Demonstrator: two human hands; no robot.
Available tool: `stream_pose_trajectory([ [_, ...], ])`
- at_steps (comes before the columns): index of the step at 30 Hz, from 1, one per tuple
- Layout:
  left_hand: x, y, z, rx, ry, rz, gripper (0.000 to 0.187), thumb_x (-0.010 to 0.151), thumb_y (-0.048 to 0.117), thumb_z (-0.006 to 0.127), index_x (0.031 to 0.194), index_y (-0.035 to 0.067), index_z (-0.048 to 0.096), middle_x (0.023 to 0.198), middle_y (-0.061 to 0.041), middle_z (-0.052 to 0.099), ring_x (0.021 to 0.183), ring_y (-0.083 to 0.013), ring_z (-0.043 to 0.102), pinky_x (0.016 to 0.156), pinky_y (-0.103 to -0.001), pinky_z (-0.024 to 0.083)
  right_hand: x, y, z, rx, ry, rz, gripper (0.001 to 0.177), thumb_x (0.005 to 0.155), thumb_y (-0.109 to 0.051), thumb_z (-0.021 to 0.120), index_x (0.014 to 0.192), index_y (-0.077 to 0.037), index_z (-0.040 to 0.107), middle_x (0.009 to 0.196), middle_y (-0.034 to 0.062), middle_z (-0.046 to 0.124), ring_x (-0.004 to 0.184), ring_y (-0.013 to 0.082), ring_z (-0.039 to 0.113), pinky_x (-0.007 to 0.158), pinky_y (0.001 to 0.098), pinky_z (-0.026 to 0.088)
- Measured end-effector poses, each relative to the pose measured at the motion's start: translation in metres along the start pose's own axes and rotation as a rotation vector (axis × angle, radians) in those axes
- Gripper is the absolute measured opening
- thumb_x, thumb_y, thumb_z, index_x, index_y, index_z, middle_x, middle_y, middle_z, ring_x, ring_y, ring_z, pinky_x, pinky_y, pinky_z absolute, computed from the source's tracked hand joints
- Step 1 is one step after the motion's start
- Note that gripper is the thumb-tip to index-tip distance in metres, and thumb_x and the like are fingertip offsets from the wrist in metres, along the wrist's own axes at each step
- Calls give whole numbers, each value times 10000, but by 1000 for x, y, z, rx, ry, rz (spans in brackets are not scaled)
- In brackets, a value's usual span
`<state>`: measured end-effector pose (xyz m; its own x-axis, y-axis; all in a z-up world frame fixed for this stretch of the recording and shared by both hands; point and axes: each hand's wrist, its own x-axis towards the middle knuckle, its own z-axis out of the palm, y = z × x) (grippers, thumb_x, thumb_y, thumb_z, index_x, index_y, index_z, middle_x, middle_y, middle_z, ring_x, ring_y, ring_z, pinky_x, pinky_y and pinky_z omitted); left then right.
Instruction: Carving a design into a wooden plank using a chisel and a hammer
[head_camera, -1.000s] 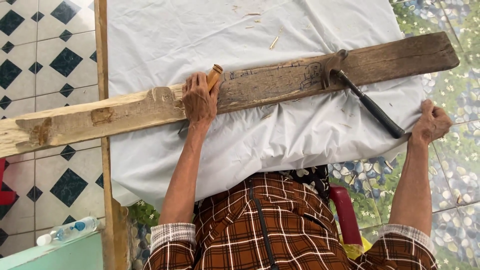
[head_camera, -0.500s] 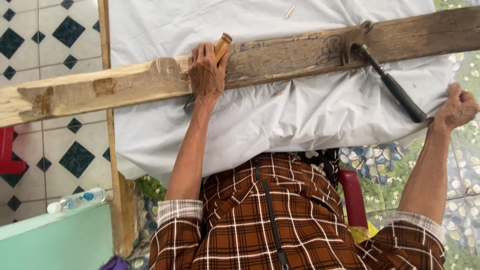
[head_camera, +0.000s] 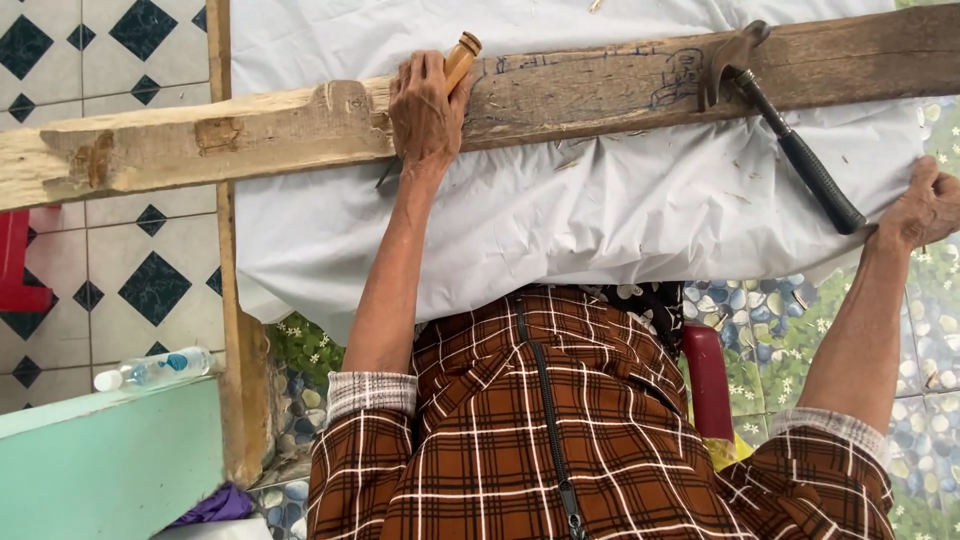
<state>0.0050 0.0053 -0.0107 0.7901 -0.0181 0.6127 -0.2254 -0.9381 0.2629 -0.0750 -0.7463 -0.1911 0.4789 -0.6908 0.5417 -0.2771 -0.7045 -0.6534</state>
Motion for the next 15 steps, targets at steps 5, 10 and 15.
stream_pose_trajectory([
  [5, 0, 3, -5, 22, 9, 15, 323, 974, 339, 762, 1002, 93, 556, 977, -74, 581, 899, -264, 587, 752, -389, 545, 2, 13, 6, 179, -24, 206, 441, 1076, -437, 906, 790, -173, 698, 722, -92, 609, 677, 58, 499, 566, 317, 422],
  [10, 1, 2, -4, 33, -45, -1, 362, 999, 376, 747, 1064, 76, 556, 1047, -87, 590, 955, -279, 617, 854, -410, 551, 7, 24, 2, 145, -94, 174, 345, 1134, -390, 703, 871, -167, 684, 823, -91, 636, 772, 63, 534, 676, 311, 506],
  [15, 6, 7, -16, 36, -60, 11, 331, 1014, 333, 709, 1103, 54, 556, 1077, -100, 577, 1014, -285, 584, 867, -412, 540, 12, 29, -11, -91, -91, 74, 354, 1116, -413, 594, 911, -155, 725, 837, -61, 665, 764, 106, 558, 667, 358, 492],
])
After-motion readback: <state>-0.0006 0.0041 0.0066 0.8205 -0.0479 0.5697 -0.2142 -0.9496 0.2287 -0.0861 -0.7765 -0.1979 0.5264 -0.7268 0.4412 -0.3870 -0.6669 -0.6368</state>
